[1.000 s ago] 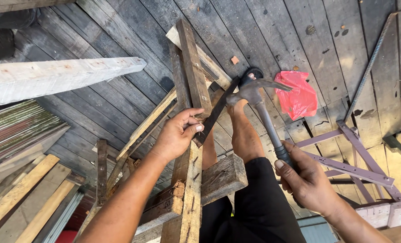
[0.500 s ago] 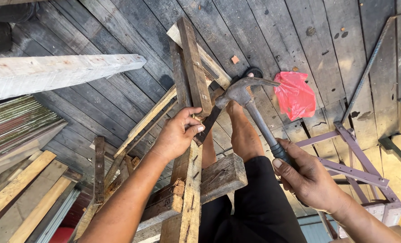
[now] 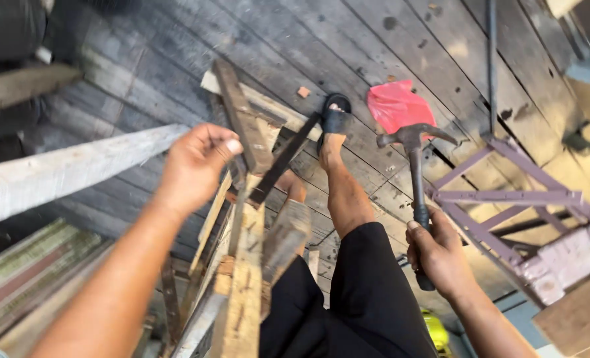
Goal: Assemble a wooden structure by hammering nails into wood pieces.
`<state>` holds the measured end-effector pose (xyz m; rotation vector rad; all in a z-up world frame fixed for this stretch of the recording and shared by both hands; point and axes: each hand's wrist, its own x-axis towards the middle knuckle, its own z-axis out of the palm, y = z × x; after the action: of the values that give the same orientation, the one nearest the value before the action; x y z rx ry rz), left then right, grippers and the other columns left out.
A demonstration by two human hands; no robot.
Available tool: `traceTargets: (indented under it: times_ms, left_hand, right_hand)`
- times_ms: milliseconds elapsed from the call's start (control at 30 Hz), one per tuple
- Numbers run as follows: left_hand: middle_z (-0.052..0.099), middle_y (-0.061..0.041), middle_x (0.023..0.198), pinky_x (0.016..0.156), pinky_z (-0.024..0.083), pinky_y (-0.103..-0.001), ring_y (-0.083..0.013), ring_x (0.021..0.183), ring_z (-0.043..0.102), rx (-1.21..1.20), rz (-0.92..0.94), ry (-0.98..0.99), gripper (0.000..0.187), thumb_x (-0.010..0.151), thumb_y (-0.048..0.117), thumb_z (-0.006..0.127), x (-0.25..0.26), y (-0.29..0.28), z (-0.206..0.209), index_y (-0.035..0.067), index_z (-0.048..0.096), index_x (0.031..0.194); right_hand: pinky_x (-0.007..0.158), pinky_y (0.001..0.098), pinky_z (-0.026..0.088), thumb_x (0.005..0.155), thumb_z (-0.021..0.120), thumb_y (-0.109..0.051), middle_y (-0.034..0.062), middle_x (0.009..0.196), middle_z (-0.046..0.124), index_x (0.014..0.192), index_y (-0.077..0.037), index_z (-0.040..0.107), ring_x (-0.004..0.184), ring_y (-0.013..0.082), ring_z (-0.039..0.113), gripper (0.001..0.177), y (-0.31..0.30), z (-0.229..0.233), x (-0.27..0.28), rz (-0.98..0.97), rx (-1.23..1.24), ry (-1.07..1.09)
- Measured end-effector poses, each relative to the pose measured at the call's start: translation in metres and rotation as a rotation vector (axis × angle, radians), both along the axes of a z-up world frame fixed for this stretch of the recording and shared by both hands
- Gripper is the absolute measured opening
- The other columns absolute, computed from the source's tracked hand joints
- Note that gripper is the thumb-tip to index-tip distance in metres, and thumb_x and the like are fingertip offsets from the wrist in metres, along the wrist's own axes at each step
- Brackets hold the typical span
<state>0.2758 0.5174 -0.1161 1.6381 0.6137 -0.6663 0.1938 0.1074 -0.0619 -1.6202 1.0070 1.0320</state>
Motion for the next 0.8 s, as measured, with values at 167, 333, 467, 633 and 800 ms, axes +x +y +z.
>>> traceTargets:
  times_ms: [167, 333, 467, 633, 800]
  left_hand:
    - [0.073, -0.007, 0.094, 0.075, 0.052, -0.031, -0.0152, 0.082, 0.065, 0.203, -0.407, -0.026, 0.017, 0.099, 0.019, 0.069, 0.061, -0.043, 0.036, 0.003, 0.068, 0.106]
    - [0.074, -0.016, 0.101, 0.082, 0.053, -0.045, -0.0350, 0.095, 0.070, 0.454, -0.979, -0.076, 0.024, 0.093, 0.027, 0.067, 0.109, -0.123, 0.025, 0.007, 0.070, 0.106]
    - [0.072, -0.020, 0.107, 0.089, 0.051, -0.052, -0.0417, 0.105, 0.066, 0.607, -1.291, 0.081, 0.022, 0.093, 0.023, 0.062, 0.124, -0.191, -0.050, 0.010, 0.070, 0.108]
    - [0.069, -0.023, 0.112, 0.093, 0.049, -0.051, -0.0443, 0.107, 0.063, 0.540, -1.101, -0.042, 0.027, 0.092, 0.022, 0.061, 0.070, -0.224, -0.202, 0.009, 0.069, 0.114]
    - [0.070, -0.027, 0.115, 0.101, 0.050, -0.051, -0.0432, 0.115, 0.064, 0.630, -1.062, 0.313, 0.027, 0.100, 0.025, 0.052, 0.000, -0.230, -0.257, 0.007, 0.062, 0.118]
  right_hand:
    - [0.044, 0.0321, 0.045, 0.096, 0.058, -0.017, 0.0100, 0.070, 0.056, 0.137, -0.005, 0.048, 0.048, 0.0164, 0.054, 0.044, -0.021, -0.012, -0.050, -0.056, -0.008, 0.008]
    - [0.042, 0.0332, 0.046, 0.093, 0.058, -0.017, 0.0056, 0.072, 0.060, 0.139, -0.008, 0.043, 0.048, 0.0164, 0.056, 0.050, -0.031, -0.062, -0.096, -0.129, 0.068, 0.063]
    - [0.041, 0.0348, 0.045, 0.092, 0.060, -0.016, 0.0069, 0.066, 0.059, 0.140, -0.007, 0.046, 0.046, 0.0179, 0.054, 0.050, -0.037, -0.111, -0.124, -0.209, 0.182, 0.104]
    - [0.041, 0.0359, 0.045, 0.095, 0.064, -0.018, 0.0070, 0.067, 0.056, 0.126, 0.000, 0.055, 0.047, 0.0178, 0.055, 0.037, -0.049, -0.177, -0.160, -0.128, 0.187, 0.119]
    - [0.043, 0.0350, 0.046, 0.097, 0.062, -0.018, 0.0097, 0.064, 0.056, 0.129, -0.001, 0.053, 0.044, 0.0182, 0.055, 0.037, -0.050, -0.227, -0.136, -0.133, 0.289, 0.177]
